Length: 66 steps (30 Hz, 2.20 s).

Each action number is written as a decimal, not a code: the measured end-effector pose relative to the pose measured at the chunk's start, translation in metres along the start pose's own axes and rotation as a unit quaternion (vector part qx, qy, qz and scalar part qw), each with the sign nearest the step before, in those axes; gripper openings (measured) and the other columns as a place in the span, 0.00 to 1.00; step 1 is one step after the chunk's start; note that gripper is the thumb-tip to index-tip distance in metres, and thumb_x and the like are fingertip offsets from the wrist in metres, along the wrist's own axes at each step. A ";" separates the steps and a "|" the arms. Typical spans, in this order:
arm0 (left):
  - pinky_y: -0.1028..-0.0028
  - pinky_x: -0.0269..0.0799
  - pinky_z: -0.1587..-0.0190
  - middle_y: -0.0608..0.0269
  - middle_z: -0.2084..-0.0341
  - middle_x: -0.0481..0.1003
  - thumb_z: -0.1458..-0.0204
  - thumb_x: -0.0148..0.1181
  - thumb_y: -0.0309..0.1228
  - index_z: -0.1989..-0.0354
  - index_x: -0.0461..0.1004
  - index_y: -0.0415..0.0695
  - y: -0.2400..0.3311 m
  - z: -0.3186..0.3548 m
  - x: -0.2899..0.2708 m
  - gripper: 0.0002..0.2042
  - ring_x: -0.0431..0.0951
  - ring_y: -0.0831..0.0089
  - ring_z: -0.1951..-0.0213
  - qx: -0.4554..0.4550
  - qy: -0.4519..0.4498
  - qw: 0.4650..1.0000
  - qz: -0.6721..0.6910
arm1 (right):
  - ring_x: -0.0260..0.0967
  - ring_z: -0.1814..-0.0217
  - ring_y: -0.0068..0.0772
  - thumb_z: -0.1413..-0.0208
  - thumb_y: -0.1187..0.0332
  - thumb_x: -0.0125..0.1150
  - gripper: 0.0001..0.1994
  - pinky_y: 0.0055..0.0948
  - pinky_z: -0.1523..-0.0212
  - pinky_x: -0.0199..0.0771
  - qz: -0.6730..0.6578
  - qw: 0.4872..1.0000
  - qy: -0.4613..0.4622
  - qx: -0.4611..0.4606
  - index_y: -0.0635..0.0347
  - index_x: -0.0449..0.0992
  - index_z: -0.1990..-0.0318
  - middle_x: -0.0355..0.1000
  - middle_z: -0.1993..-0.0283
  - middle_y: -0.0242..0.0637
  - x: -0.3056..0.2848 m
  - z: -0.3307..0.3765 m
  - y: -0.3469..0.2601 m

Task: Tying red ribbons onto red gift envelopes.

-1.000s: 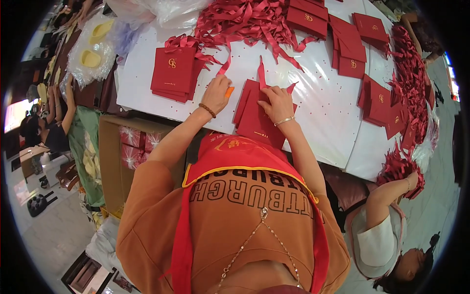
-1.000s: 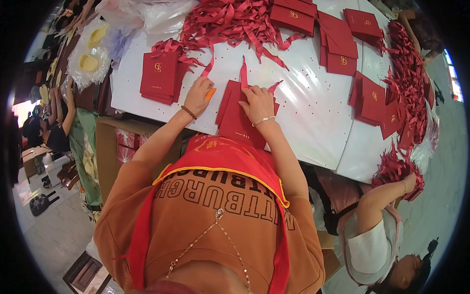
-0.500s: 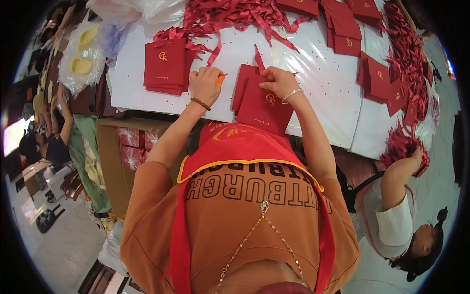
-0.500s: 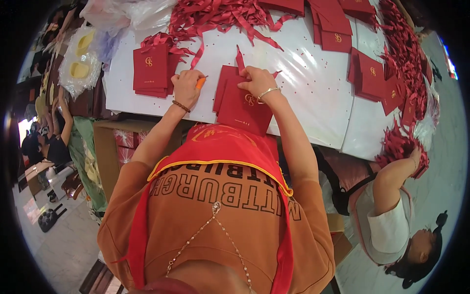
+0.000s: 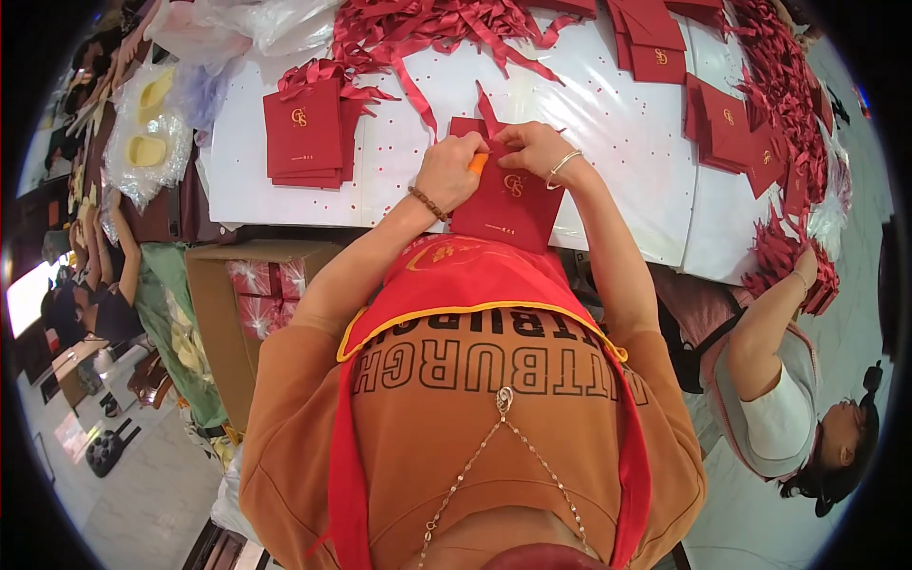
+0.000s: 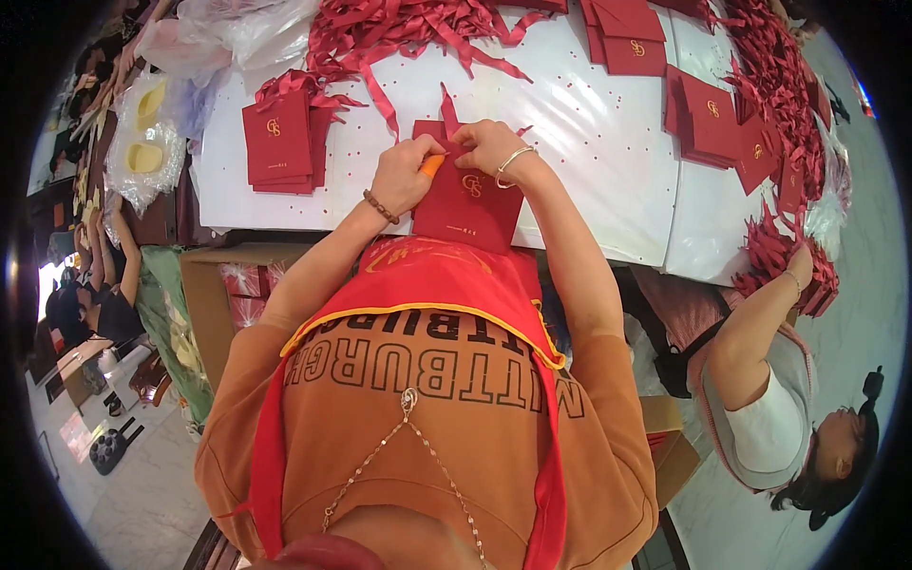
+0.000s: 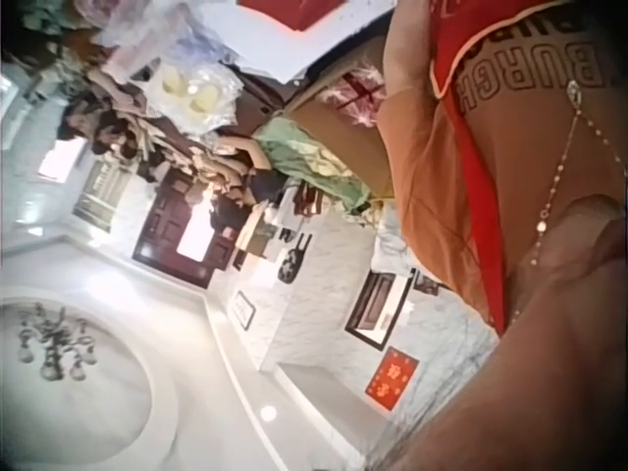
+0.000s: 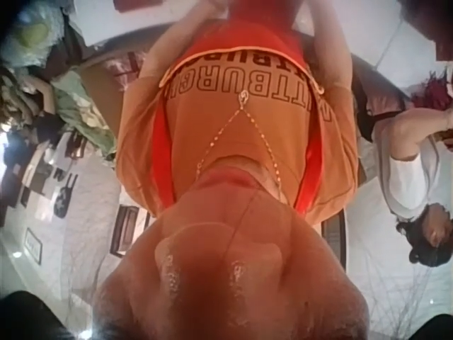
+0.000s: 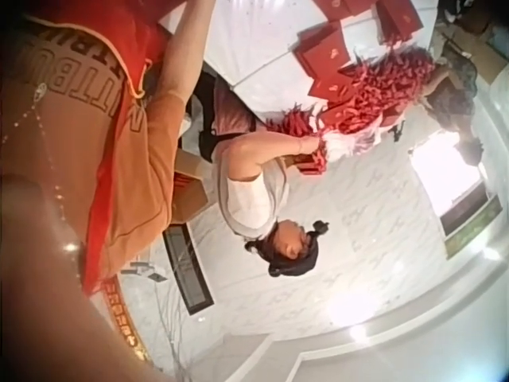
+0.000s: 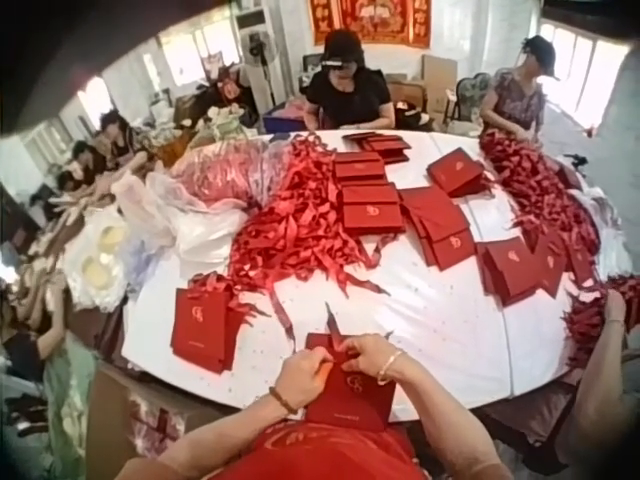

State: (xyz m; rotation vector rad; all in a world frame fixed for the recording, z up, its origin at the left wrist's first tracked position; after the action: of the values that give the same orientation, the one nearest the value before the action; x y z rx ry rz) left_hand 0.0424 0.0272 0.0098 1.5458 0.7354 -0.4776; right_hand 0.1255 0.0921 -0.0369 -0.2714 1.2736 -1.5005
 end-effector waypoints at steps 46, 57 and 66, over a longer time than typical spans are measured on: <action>0.78 0.62 0.70 0.65 0.75 0.69 0.61 0.58 0.30 0.80 0.73 0.36 -0.054 -0.044 0.077 0.08 0.67 0.77 0.71 -0.075 -0.421 0.903 0.050 | 0.67 0.70 0.31 0.56 0.62 0.58 0.07 0.34 0.61 0.52 0.219 0.947 0.187 -0.145 0.49 0.75 0.68 0.71 0.76 0.30 0.004 0.046 -0.046; 0.67 0.69 0.62 0.50 0.71 0.75 0.59 0.56 0.42 0.72 0.77 0.43 -0.078 -0.079 0.024 0.14 0.75 0.60 0.67 -0.156 -0.133 0.979 0.007 | 0.68 0.66 0.31 0.55 0.59 0.57 0.10 0.33 0.60 0.51 0.139 0.977 0.132 -0.091 0.49 0.76 0.66 0.73 0.70 0.31 0.007 0.032 -0.026; 0.56 0.66 0.60 0.46 0.64 0.72 0.51 0.47 0.50 0.58 0.68 0.40 -0.155 -0.069 -0.046 0.24 0.72 0.47 0.62 -0.268 -0.068 0.933 -0.229 | 0.69 0.66 0.32 0.55 0.59 0.57 0.11 0.34 0.58 0.53 0.146 0.978 0.148 -0.021 0.50 0.76 0.65 0.73 0.70 0.32 0.008 0.020 0.001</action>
State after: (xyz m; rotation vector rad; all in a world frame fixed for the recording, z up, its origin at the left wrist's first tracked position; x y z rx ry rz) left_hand -0.1065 0.0875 -0.0617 0.8178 1.0227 -0.6550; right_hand 0.1374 0.0743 -0.0329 0.1159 1.5091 -1.2927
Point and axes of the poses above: each hand's wrist, its own z-axis away from the middle knuckle, its own x-axis out of the palm, y = z × x, the point moved 10 cm from there along -z, towards the middle knuckle
